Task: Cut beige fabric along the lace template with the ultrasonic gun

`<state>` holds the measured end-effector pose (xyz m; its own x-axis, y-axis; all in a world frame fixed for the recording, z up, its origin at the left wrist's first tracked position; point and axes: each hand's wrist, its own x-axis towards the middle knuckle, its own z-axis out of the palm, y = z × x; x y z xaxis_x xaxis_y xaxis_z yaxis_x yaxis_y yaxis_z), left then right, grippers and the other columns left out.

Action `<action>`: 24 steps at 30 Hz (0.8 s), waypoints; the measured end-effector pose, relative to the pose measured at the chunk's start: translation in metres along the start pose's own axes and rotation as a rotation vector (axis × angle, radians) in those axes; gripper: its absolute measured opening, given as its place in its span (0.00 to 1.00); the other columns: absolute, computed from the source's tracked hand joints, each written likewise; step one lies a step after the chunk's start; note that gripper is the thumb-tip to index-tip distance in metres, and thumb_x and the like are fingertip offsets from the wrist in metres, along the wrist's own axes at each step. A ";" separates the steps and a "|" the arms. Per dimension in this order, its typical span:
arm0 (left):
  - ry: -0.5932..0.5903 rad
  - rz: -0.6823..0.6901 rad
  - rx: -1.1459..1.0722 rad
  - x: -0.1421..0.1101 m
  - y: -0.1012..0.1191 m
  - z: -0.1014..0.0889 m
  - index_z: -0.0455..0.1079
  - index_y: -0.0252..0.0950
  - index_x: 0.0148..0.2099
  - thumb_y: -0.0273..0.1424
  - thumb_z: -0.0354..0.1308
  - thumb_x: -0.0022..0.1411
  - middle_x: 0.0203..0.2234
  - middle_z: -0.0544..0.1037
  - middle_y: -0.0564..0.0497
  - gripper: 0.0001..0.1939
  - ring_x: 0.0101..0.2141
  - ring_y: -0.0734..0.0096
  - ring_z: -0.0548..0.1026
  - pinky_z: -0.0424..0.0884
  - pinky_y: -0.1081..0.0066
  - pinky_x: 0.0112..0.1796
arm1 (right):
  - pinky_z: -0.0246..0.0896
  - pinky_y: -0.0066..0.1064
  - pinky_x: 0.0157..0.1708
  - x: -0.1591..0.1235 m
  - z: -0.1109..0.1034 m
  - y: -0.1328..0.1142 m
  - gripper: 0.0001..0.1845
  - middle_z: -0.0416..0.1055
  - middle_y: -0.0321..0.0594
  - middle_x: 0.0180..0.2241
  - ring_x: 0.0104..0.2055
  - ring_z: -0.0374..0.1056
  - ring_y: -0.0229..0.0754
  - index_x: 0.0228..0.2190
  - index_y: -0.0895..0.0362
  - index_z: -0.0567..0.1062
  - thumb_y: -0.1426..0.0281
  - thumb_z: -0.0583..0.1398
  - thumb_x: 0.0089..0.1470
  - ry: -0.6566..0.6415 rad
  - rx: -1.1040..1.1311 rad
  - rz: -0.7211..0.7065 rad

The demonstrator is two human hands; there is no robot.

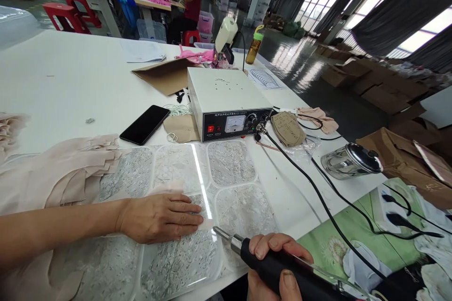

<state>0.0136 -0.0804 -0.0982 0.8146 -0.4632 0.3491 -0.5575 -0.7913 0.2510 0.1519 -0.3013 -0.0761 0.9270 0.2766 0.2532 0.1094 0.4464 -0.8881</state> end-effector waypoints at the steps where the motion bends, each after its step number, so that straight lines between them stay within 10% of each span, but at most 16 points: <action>1: -0.008 -0.003 -0.001 0.000 0.000 0.000 0.71 0.32 0.53 0.29 0.44 0.74 0.54 0.74 0.46 0.16 0.56 0.62 0.69 0.61 0.65 0.57 | 0.60 0.32 0.23 0.000 0.000 0.001 0.06 0.59 0.32 0.28 0.24 0.59 0.36 0.32 0.53 0.68 0.65 0.55 0.52 0.003 0.000 -0.003; 24: 0.035 -0.002 -0.032 0.000 0.000 0.000 0.72 0.32 0.53 0.28 0.46 0.73 0.52 0.75 0.43 0.15 0.56 0.60 0.69 0.63 0.63 0.56 | 0.61 0.33 0.22 0.008 0.007 0.008 0.02 0.60 0.32 0.27 0.23 0.60 0.36 0.29 0.54 0.67 0.69 0.57 0.49 -0.039 0.017 -0.033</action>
<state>0.0134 -0.0804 -0.0986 0.8101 -0.4465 0.3800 -0.5608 -0.7790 0.2805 0.1575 -0.2899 -0.0781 0.9081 0.2945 0.2978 0.1334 0.4706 -0.8722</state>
